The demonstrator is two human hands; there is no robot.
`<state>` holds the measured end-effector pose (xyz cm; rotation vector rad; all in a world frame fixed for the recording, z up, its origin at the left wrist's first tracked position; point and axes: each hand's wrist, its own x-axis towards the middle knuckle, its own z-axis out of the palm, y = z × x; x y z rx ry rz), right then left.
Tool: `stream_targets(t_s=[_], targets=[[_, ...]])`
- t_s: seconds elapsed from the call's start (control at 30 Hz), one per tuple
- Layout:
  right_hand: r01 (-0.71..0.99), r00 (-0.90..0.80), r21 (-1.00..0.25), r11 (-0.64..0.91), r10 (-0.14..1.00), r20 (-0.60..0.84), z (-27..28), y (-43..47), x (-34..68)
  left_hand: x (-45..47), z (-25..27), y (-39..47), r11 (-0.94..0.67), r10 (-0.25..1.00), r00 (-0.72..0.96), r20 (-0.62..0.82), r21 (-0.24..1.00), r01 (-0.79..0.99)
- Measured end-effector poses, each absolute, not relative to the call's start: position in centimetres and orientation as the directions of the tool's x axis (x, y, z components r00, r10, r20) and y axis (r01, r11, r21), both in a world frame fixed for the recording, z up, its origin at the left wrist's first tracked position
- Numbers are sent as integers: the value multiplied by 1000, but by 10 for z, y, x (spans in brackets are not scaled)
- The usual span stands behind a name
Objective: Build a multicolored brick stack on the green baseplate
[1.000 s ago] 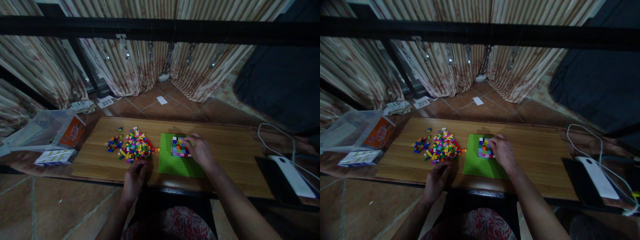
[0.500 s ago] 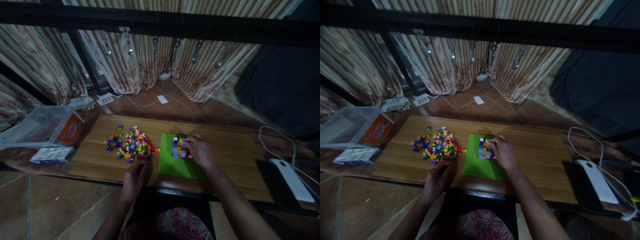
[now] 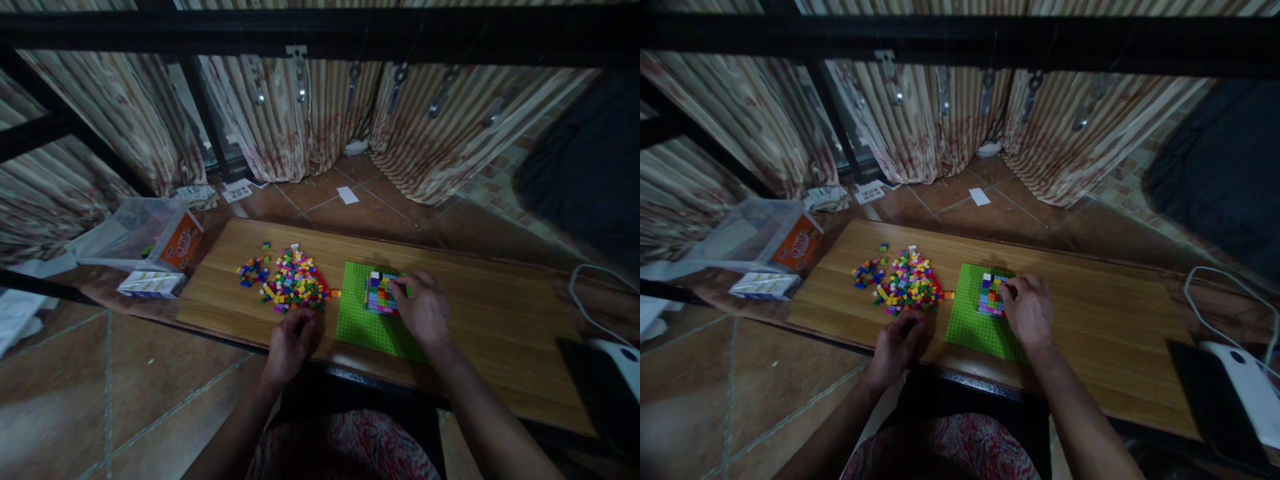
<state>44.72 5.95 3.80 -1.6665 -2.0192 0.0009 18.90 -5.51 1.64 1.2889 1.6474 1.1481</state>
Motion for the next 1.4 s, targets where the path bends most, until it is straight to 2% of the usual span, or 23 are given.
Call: stream_targets(t_s=[0.27,0.83,0.93,1.13,1.4], targets=[[938,-144,-236,255,904,403,38,61,443,190,17,-56,73,975,-223,-3,949,306],[906,-215,-267,328,901,376,37,55,445,196,13,-53,64,965,-253,72,869,490],[901,-164,-325,288,919,358,39,52,445,197,10,-53,70,961,-266,79,860,506],[841,36,-533,95,972,231,44,44,446,197,7,-54,64,958,-268,104,831,553],[664,100,-743,84,975,199,41,42,448,195,6,-55,20,963,-232,140,817,577]])
